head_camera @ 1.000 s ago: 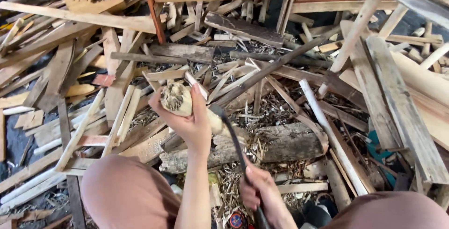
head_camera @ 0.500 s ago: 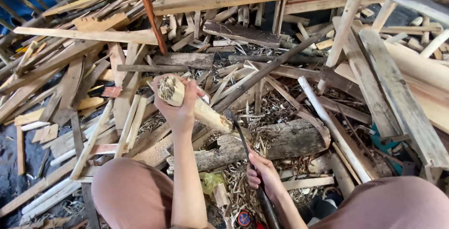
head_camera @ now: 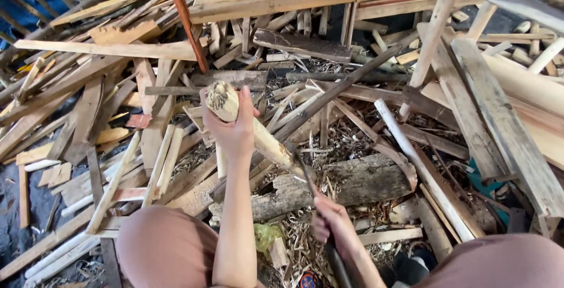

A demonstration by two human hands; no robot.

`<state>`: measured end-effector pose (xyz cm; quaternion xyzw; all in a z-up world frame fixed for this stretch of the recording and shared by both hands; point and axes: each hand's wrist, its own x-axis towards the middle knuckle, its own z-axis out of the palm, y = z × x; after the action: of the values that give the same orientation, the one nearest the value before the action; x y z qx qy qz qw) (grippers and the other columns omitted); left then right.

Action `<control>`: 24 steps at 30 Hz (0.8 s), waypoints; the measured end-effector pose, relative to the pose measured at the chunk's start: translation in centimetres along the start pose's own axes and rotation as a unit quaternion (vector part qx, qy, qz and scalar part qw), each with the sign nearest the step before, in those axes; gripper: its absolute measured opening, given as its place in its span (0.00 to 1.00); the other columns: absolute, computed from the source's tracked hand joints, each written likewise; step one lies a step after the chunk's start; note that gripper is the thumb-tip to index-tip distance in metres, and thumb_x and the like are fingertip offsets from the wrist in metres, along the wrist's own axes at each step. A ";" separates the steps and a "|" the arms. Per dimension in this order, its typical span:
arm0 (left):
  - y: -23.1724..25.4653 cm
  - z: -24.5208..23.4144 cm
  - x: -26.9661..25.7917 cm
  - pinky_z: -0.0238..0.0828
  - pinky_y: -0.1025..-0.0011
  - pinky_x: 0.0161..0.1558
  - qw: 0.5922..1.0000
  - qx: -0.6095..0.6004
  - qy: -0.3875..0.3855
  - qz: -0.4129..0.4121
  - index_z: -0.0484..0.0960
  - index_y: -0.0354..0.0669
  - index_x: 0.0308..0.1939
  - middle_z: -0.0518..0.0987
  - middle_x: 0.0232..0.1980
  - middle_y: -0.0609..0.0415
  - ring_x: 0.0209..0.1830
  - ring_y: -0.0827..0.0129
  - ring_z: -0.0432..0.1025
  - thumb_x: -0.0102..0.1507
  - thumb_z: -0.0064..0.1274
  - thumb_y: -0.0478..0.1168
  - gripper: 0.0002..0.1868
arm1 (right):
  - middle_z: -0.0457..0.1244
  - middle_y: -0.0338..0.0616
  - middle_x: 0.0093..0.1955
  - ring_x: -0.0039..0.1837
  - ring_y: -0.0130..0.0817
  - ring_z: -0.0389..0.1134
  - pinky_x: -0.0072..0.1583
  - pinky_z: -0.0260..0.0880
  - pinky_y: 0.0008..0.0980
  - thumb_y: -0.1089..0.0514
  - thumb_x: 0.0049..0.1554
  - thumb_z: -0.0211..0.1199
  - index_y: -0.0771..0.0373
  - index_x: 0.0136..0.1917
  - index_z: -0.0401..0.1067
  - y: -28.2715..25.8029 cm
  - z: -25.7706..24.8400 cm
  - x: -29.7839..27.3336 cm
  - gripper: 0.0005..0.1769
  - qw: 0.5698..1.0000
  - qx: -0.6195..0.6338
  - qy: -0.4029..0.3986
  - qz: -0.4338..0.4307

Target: Shaving bark and wood from a branch using a hand-held drawknife

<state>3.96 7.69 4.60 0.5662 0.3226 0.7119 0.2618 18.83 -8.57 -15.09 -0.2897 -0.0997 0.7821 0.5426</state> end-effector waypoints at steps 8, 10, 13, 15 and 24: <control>-0.5 -0.1 -0.4 0.71 0.78 0.23 1.000 -0.018 0.001 0.018 0.67 0.39 0.48 0.74 0.38 0.53 0.22 0.74 0.69 0.66 0.56 0.30 0.13 | 0.52 0.31 0.22 0.21 0.20 0.48 0.23 0.47 0.19 0.54 0.64 0.53 0.54 0.81 0.58 0.0 -1.8 0.1 0.32 0.999 -0.017 0.044 0.020; -1.4 -0.7 -0.4 0.71 0.78 0.23 0.999 -0.029 0.006 0.025 0.68 0.38 0.48 0.74 0.36 0.52 0.21 0.74 0.69 0.65 0.55 0.29 0.13 | 0.52 0.29 0.21 0.21 0.19 0.49 0.23 0.48 0.19 0.50 0.64 0.53 0.50 0.81 0.56 0.6 -4.0 1.3 0.34 0.995 -0.019 0.087 0.044; -2.2 -1.6 -0.2 0.68 0.78 0.24 0.998 -0.053 0.028 0.012 0.65 0.39 0.51 0.75 0.38 0.51 0.22 0.72 0.69 0.66 0.54 0.27 0.15 | 0.51 0.34 0.26 0.25 0.22 0.46 0.27 0.43 0.22 0.52 0.62 0.55 0.46 0.78 0.63 -0.1 -1.0 0.5 0.31 0.992 -0.009 0.107 0.064; -2.3 -2.2 -0.6 0.72 0.76 0.28 0.997 -0.010 0.058 0.040 0.64 0.42 0.47 0.73 0.34 0.56 0.24 0.74 0.69 0.69 0.53 0.48 0.17 | 0.51 0.33 0.25 0.23 0.21 0.49 0.24 0.48 0.21 0.58 0.67 0.49 0.61 0.65 0.67 -0.5 2.5 -0.9 0.15 0.998 0.044 -0.038 0.036; -2.2 -1.2 -3.7 0.76 0.76 0.33 0.985 0.088 0.120 0.091 0.61 0.37 0.66 0.78 0.40 0.53 0.30 0.69 0.75 0.70 0.48 0.36 0.22 | 0.54 0.33 0.24 0.23 0.21 0.51 0.24 0.49 0.20 0.60 0.67 0.50 0.65 0.65 0.68 0.1 2.9 -3.2 0.15 0.995 0.045 -0.081 0.024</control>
<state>3.59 6.15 0.39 0.5246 0.3599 0.7644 0.1049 17.90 -11.05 -11.73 -0.2035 -0.1008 0.8196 0.5261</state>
